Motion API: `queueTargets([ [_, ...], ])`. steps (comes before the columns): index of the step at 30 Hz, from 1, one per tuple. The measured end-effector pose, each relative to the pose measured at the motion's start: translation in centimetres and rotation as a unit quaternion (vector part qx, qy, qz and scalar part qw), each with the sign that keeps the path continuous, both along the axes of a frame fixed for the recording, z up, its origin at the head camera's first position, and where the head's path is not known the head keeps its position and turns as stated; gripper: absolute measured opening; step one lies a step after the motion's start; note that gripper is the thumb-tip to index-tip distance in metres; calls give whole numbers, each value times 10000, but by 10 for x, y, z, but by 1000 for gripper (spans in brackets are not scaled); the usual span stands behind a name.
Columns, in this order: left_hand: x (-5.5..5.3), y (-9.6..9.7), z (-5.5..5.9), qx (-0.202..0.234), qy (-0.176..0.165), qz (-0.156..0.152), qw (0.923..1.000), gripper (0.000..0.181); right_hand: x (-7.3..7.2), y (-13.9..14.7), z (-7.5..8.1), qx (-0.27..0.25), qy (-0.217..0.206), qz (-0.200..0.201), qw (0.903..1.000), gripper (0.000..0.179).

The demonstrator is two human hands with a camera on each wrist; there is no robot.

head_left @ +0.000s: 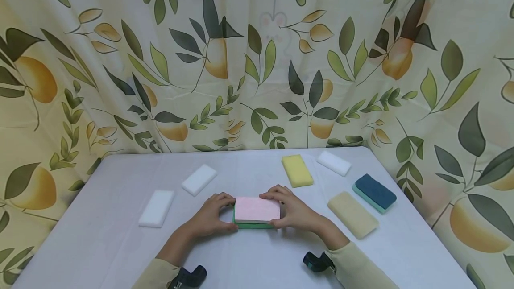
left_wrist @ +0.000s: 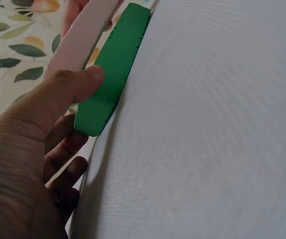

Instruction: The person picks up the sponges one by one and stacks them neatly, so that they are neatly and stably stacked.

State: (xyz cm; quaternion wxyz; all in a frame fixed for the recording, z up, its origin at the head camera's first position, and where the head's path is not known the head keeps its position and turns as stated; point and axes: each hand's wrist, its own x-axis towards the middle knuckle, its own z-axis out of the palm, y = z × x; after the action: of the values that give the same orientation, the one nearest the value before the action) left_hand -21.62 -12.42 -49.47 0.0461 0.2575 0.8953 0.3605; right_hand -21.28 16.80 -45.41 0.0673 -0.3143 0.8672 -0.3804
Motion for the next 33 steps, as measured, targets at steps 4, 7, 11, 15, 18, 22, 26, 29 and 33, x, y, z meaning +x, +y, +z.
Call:
queueTargets([
  [4, 0, 0, -1, 2, 52, 5, 10000, 65, -1, -1, -2, -13, -42, 19, 10000, 62],
  [7, 0, -1, -1, 25, 51, 15, 10000, 65, -1, -2, -3, -53, -42, 41, 10000, 62],
  [11, -1, -1, -3, 33, 38, 22, 10000, 66, -1, -2, -3, -68, -16, 60, 10000, 62],
  [15, -2, -1, -4, 26, 47, 27, 10000, 65, -1, -3, -2, -48, -32, 53, 10000, 62],
  [18, -2, -1, -4, 9, 72, 31, 10000, 66, -1, -3, -3, -46, -51, 54, 10000, 62],
  [22, -3, -1, -4, -15, 97, 33, 9999, 67, -3, -3, -4, -16, -27, 64, 10000, 62],
  [26, -2, -1, -3, 11, 79, 32, 10000, 67, -4, -4, -4, 21, -30, 68, 10000, 62],
  [29, -1, 0, -2, 16, 55, 47, 10000, 67, -3, -4, -4, 15, -98, 61, 9999, 62],
  [33, 0, 0, -2, -1, 31, 68, 10000, 68, -4, -4, -5, 29, -143, 52, 9999, 62],
])
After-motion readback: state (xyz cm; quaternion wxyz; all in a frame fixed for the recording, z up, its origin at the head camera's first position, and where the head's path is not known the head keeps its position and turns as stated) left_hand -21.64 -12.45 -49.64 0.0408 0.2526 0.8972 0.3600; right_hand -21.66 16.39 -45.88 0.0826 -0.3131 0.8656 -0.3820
